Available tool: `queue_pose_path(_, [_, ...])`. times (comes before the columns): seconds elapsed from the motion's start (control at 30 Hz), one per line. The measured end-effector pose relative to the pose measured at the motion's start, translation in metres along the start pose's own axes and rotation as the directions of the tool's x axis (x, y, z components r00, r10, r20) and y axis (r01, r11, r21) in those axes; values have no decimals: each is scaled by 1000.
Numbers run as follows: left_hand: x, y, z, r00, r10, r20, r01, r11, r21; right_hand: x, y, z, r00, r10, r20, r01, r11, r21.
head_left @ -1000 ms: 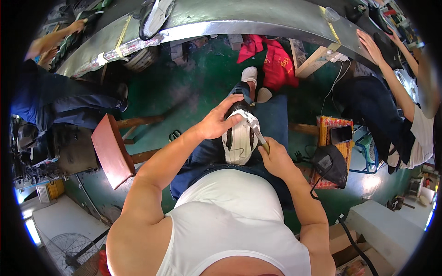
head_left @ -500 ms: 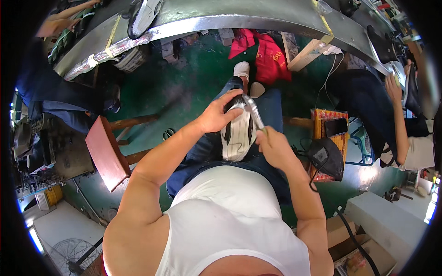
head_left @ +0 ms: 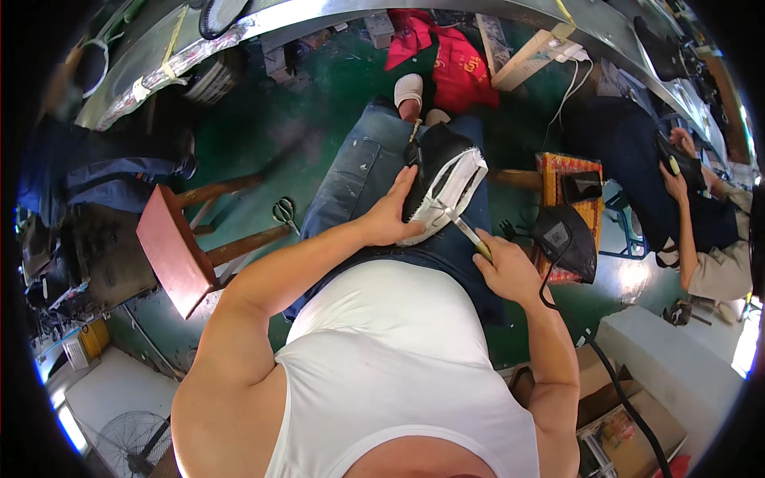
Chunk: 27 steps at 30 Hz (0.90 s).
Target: Manually lasting shoes by pulling the shoe upper over the last and securing it using lasting pincers.
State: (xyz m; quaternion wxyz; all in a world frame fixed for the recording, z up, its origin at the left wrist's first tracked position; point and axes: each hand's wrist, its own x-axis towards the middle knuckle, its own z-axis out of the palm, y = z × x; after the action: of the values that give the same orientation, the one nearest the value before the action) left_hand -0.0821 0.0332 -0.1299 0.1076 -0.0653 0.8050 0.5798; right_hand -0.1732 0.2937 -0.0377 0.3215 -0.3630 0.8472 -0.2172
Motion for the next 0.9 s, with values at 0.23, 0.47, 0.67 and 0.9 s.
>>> queue_pose_path(0.23, [1,-2,6,997,-67,43,69,996,-58,4,1,7,958,-241,-155,166,908,-386])
queue_pose_path(0.47, [0,0,18,998,-71,-1,71,997,-12,2,-3,5,988,-139,71,150,973,-177])
queue_pose_path(0.67, [5,-25,27,996,-77,45,87,956,-282,-1,-2,8,980,-183,-72,178,982,-69])
queue_pose_path(0.9, [5,-24,35,993,-101,64,115,955,-274,31,-34,-22,997,14,73,16,920,-392])
